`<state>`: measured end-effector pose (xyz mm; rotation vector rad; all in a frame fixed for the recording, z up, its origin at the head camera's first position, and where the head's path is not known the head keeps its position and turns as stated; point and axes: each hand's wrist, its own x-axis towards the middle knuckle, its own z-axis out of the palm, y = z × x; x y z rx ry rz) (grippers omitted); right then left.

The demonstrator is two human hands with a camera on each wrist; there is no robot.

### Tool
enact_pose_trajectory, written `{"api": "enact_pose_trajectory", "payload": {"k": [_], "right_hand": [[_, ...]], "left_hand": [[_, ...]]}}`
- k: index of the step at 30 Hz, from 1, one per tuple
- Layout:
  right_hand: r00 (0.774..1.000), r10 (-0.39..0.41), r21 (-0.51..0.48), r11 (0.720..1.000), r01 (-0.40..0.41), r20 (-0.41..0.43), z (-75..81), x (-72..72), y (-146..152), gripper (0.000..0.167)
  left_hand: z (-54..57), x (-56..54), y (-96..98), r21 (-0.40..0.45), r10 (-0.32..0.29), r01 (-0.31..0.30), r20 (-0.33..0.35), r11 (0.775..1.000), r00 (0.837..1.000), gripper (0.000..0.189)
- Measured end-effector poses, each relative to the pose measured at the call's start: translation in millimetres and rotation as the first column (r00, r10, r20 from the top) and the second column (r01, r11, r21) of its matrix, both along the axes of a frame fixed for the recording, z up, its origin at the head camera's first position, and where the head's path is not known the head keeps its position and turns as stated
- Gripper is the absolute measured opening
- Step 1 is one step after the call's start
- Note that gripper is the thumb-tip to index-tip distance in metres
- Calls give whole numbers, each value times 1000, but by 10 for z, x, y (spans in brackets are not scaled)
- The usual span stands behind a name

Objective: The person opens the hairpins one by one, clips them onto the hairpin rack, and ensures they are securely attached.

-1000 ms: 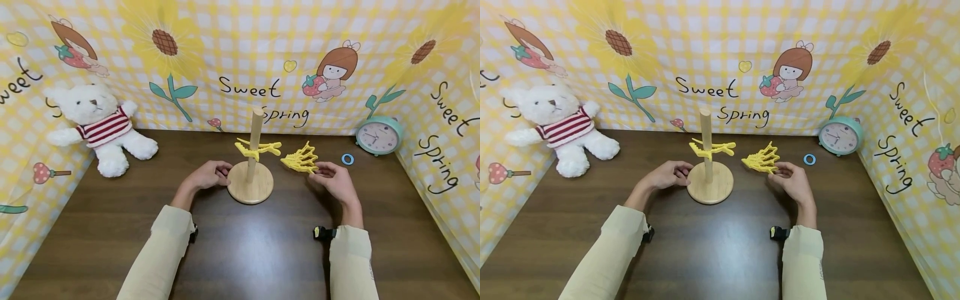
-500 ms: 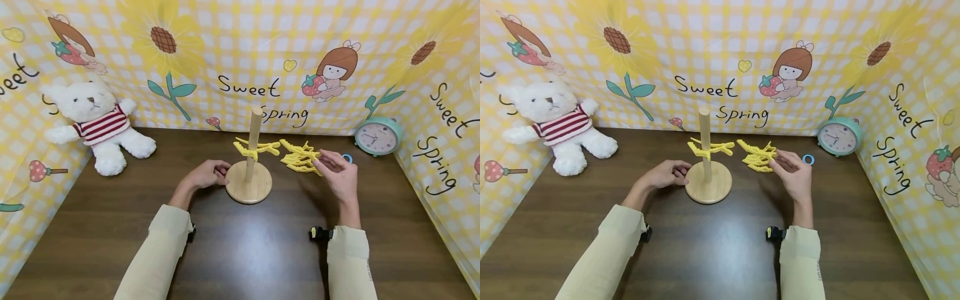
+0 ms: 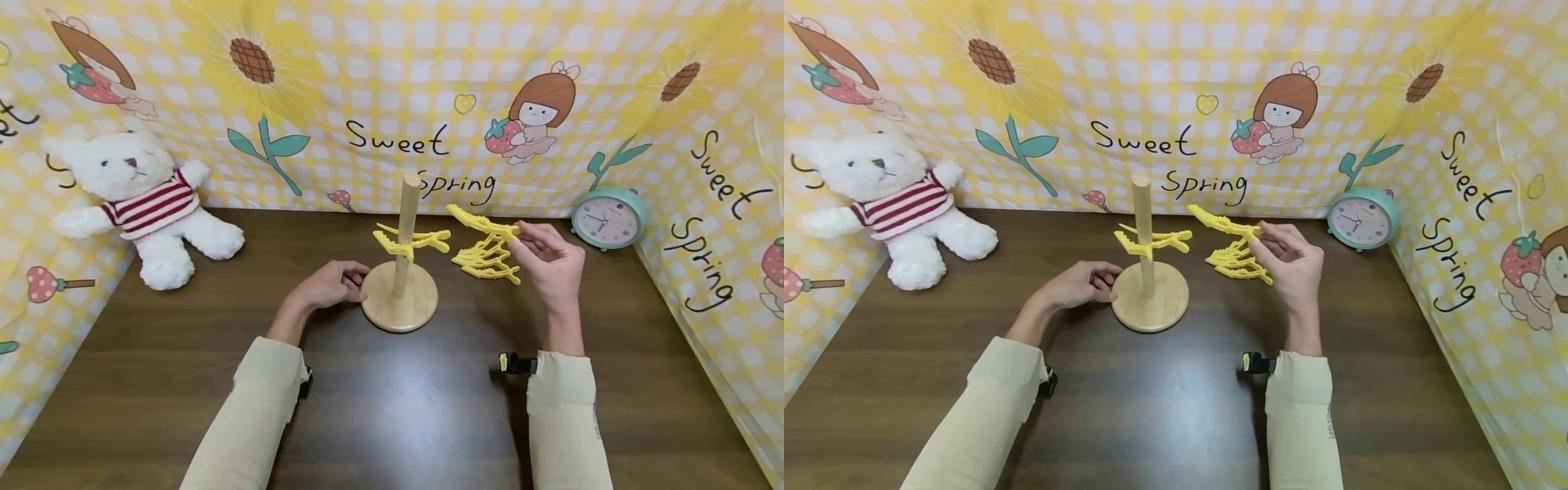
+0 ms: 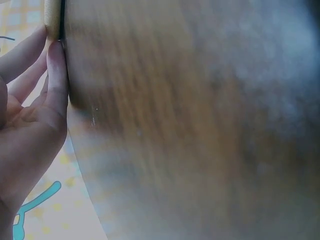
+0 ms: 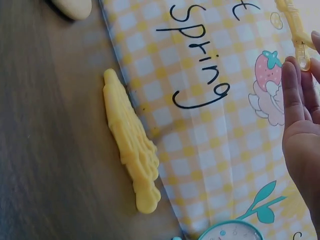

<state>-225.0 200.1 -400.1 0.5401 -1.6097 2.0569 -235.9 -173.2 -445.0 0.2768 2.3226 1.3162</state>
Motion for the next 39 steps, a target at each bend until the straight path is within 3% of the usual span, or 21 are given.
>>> {"api": "enact_pose_trajectory", "payload": {"k": [5,15,23,39], "right_hand": [[999,38,-41,998,-38,-7,52,18,-70,27],[993,93,22,996,-92,-76,235,-40,-154,25],[992,98,128,988,-88,-74,181,17,-281,23],[987,137,233,966,-114,-86,240,40,-536,20]], "left_hand": [[-14,13,-35,3,-10,10,-2,1000,1000,56],[55,-83,5,0,-13,13,-36,1000,999,54],[-38,-54,-36,-3,-34,34,-17,999,999,55],[4,13,1,-16,-13,13,-21,1000,1000,53]]}}
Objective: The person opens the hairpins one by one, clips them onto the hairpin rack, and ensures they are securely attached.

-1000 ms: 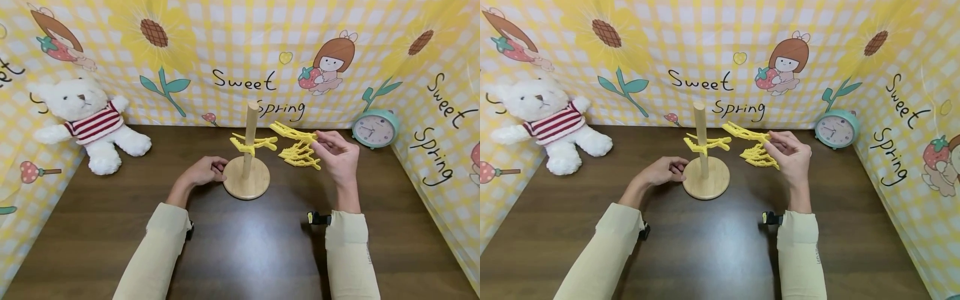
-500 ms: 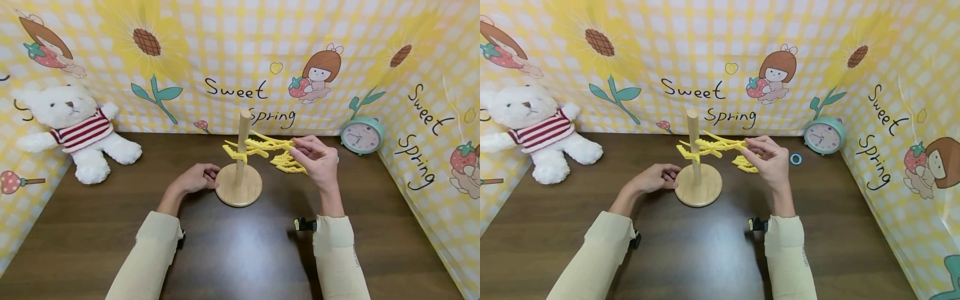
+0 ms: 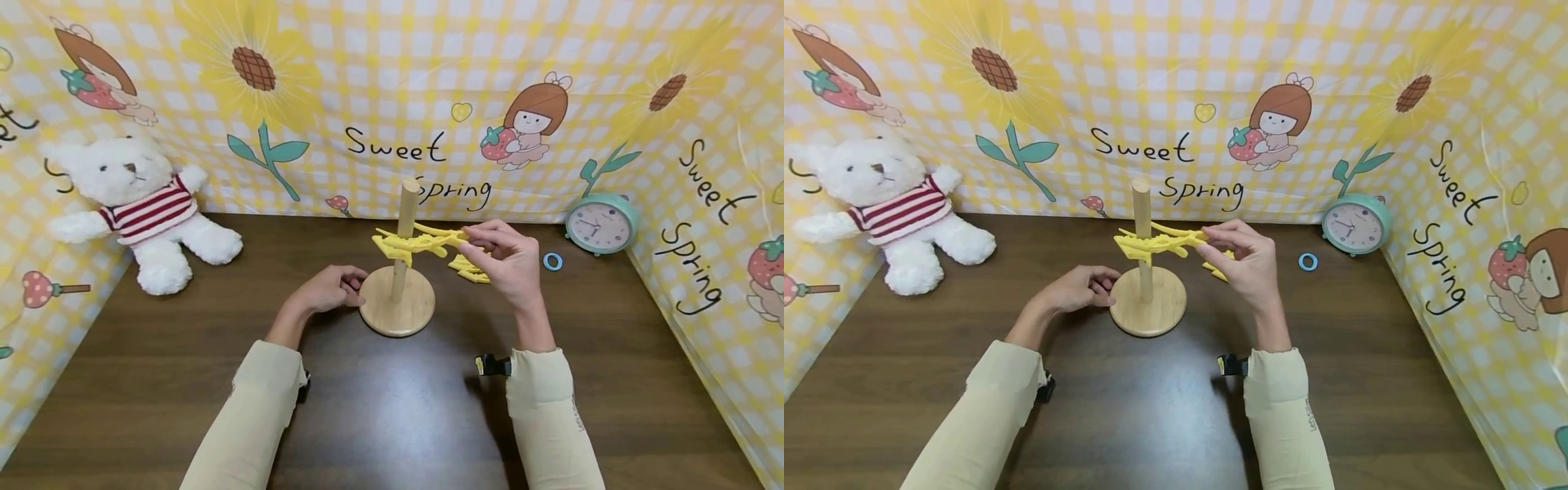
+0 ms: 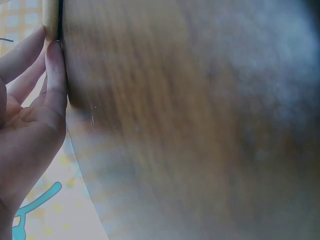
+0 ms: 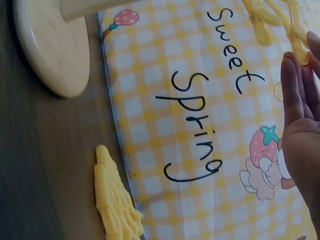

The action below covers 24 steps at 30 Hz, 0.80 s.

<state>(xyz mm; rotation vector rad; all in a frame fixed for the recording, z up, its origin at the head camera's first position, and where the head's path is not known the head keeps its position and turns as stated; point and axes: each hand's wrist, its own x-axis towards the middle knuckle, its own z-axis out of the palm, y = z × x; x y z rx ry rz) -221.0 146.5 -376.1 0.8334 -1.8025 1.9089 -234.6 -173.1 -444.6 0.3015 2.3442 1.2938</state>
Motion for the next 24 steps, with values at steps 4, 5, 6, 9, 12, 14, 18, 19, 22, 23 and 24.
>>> {"api": "enact_pose_trajectory", "payload": {"k": [4,5,6,9,12,14,18,19,22,23,24], "right_hand": [[1000,-7,32,999,7,-3,-16,-10,-55,21],[1000,-11,38,999,11,-2,-19,-14,-69,22],[1000,-11,39,999,11,-1,-22,-17,-86,22],[1000,-5,31,1000,5,15,-43,-13,-147,22],[1000,7,31,999,-8,26,-74,7,-205,21],[1000,10,37,999,-11,23,-86,19,-228,21],[1000,-7,37,999,7,-2,-78,19,-228,22],[1000,-12,35,999,13,-7,-72,16,-225,22],[1000,-19,37,999,20,-22,-57,2,-216,22],[999,-18,39,999,19,-26,-55,-2,-217,22],[999,-18,40,999,19,-30,-52,-5,-218,22]], "left_hand": [[-11,-11,23,8,-4,4,-1,1000,1000,52],[-13,-16,26,10,-5,5,-5,1000,1000,52],[-14,-18,27,15,-6,6,-9,1000,1000,52],[-15,-2,-8,11,0,0,-1,1000,1000,53],[-19,28,-63,-5,6,-6,19,1000,1000,55],[-21,39,-89,-10,4,-4,23,1000,1000,55],[-19,21,-71,2,0,0,17,1000,1000,54],[-15,15,-60,4,1,-1,15,1000,1000,53],[-2,0,-27,0,0,0,5,1000,1000,53],[4,-1,-20,-4,0,0,3,1000,1000,53],[8,-3,-15,-7,-4,4,0,1000,1000,53]]}}
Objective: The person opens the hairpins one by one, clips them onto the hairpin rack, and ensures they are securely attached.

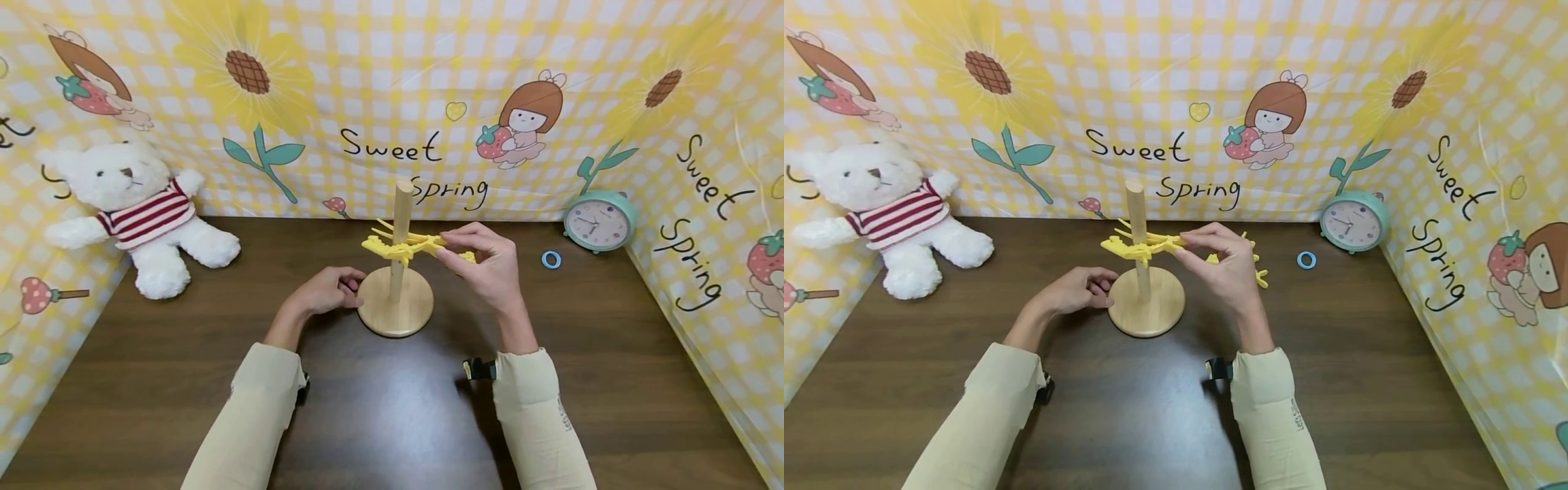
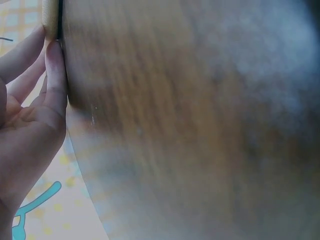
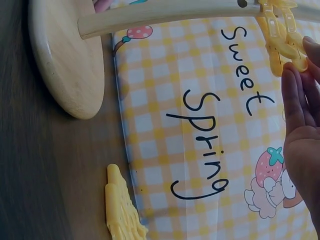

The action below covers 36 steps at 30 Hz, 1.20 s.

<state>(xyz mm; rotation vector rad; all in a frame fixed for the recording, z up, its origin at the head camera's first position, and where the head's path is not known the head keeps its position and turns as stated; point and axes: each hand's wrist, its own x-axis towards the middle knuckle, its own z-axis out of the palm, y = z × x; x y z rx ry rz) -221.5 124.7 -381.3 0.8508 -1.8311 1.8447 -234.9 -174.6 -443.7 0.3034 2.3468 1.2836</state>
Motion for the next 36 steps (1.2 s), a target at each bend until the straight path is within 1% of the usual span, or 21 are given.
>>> {"api": "enact_pose_trajectory", "payload": {"k": [7,14,19,24,27,33,36], "right_hand": [[1000,-6,18,1000,6,-9,6,3,-31,24],[1000,-14,25,1000,15,-25,-25,0,-26,28],[1000,-22,39,999,23,-5,-13,-13,-28,32],[999,-40,64,997,39,6,33,-41,-11,33],[998,-56,61,997,55,24,50,-51,-4,32],[996,-39,28,999,37,79,-3,-52,-22,31],[995,-38,23,999,36,91,-25,-53,-30,31]], "left_hand": [[-13,8,-9,5,10,-10,4,1000,1000,54],[-16,7,-4,8,17,-17,-3,1000,1000,53],[-14,4,15,9,24,-24,3,1000,1000,53],[-3,-33,40,13,20,-20,-5,1000,1000,53],[10,-50,54,10,19,-19,-7,1000,1000,54],[23,-14,37,-6,25,-25,13,1000,1000,53],[17,-1,28,-2,22,-22,6,1000,1000,54]]}}
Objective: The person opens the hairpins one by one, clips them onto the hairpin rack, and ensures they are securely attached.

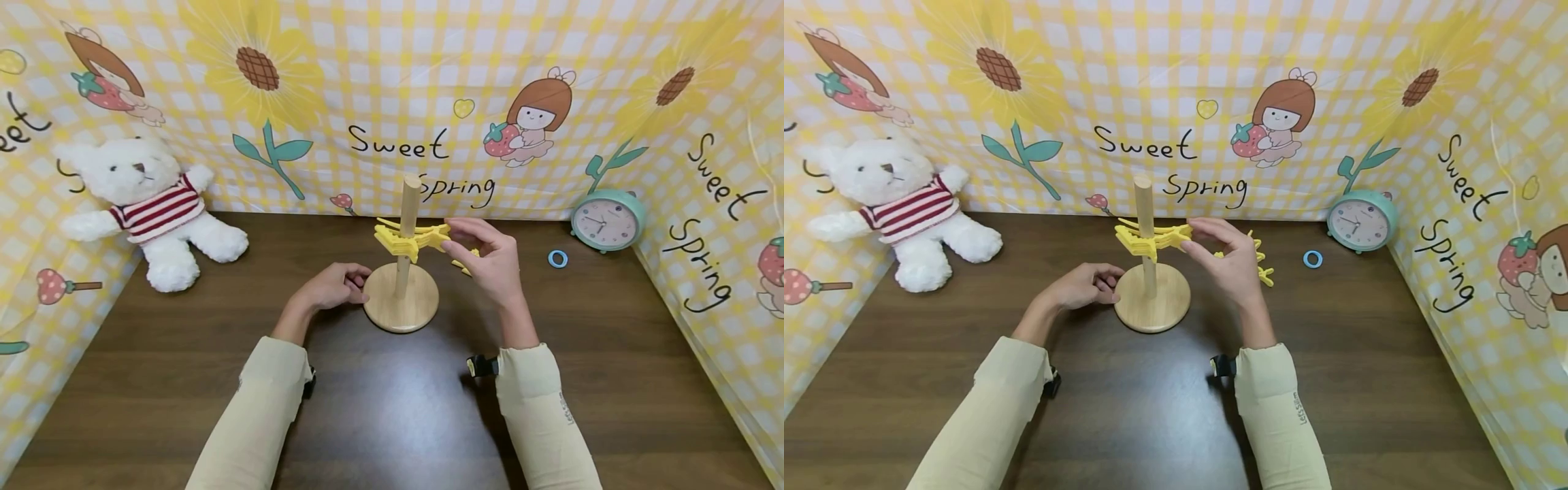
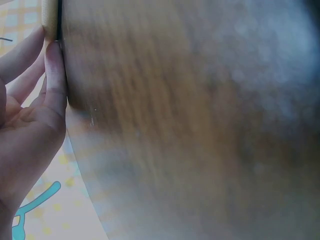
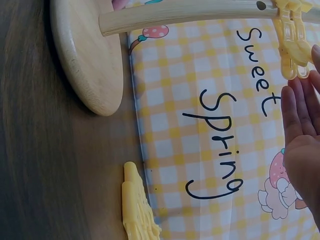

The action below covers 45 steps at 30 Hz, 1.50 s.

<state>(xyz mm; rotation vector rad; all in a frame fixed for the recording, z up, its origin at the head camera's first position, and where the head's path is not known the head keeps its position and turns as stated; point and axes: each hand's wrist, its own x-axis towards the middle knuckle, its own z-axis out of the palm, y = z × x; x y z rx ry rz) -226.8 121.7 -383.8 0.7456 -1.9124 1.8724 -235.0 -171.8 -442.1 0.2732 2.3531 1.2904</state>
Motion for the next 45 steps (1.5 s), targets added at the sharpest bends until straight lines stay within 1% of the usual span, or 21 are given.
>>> {"api": "enact_pose_trajectory", "payload": {"k": [7,12,15,19,22,27,32,38,42,43,45], "right_hand": [[1000,2,14,1000,-2,9,-3,6,47,32],[999,8,-8,1000,-8,33,1,3,92,29],[999,6,6,1000,-6,46,2,-7,133,28],[997,-12,35,999,9,82,-17,-9,209,28],[991,-37,40,999,32,128,-60,-11,307,28],[974,-80,54,996,70,211,-164,-12,522,28],[961,-132,68,991,119,243,-261,-18,732,32],[943,-162,73,986,147,290,-355,-13,957,35],[914,-214,145,974,174,344,-431,-2,1107,38],[903,-229,172,969,177,362,-473,-13,1153,40],[881,-245,225,960,164,404,-500,-7,1212,43]], "left_hand": [[-23,-10,14,-1,-2,2,-5,1000,1000,53],[-21,-12,5,-2,-5,5,-10,1000,1000,52],[-17,-9,2,3,1,-1,-6,1000,1000,52],[-25,17,-17,19,13,-13,11,1000,1000,52],[-32,33,-22,29,13,-14,18,999,1000,53],[-45,40,-25,52,20,-21,23,998,1000,55],[-50,50,-57,81,47,-49,20,996,999,57],[-75,76,-83,95,72,-73,15,993,997,55],[-93,94,-75,107,76,-76,6,991,997,55],[-93,98,-70,110,74,-74,5,991,997,55],[-95,113,-61,107,69,-69,4,992,998,55]]}}
